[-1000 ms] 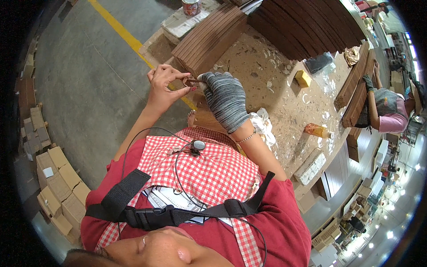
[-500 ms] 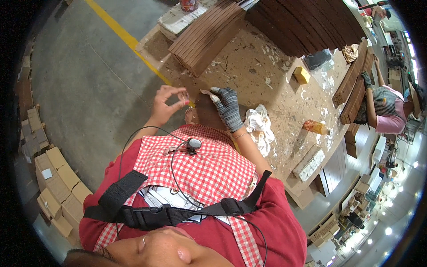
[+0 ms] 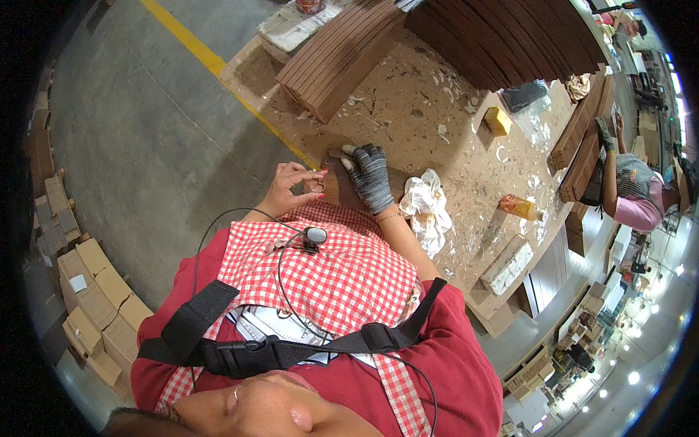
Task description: The person polishes wooden planks one at a time using a cloth and sponge, wiping the surfaces and edges of each plank before stacking them.
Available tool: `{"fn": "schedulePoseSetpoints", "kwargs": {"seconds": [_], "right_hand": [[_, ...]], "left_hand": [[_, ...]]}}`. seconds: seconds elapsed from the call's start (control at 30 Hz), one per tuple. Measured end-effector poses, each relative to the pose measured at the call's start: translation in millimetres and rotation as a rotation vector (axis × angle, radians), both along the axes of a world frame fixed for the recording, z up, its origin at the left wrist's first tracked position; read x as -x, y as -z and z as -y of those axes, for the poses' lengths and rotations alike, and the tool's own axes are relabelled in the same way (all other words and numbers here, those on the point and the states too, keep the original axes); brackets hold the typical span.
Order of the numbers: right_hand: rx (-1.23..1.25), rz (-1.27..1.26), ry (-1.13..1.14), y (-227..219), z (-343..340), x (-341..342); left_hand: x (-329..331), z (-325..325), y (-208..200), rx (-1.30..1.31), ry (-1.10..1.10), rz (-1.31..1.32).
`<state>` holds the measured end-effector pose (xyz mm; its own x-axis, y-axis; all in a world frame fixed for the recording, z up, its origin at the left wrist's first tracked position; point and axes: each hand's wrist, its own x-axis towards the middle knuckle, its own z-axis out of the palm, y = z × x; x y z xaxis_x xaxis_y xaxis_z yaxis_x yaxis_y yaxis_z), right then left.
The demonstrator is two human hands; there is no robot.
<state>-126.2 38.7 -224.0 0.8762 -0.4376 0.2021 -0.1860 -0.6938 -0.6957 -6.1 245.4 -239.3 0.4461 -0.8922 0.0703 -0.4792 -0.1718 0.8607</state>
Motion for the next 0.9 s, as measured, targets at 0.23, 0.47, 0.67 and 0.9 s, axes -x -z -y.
{"fn": "schedulePoseSetpoints", "kwargs": {"seconds": [0.23, 0.47, 0.67, 0.9], "right_hand": [[-0.005, 0.043, 0.017, 1, -1, -2], [0.031, 0.031, 0.009, 8, 0, -2], [0.03, 0.058, 0.04, 7, -1, -2], [-0.064, 0.012, 0.246, 12, 6, -1]], "left_hand": [[0, 1, -6, 0.005, 0.005, -0.001], [1, -1, 2, -0.012, 0.009, 0.01], [1, 0, -6, -0.009, 0.007, 0.018], [-5, 9, -28, 0.061, 0.029, 0.08]]}}
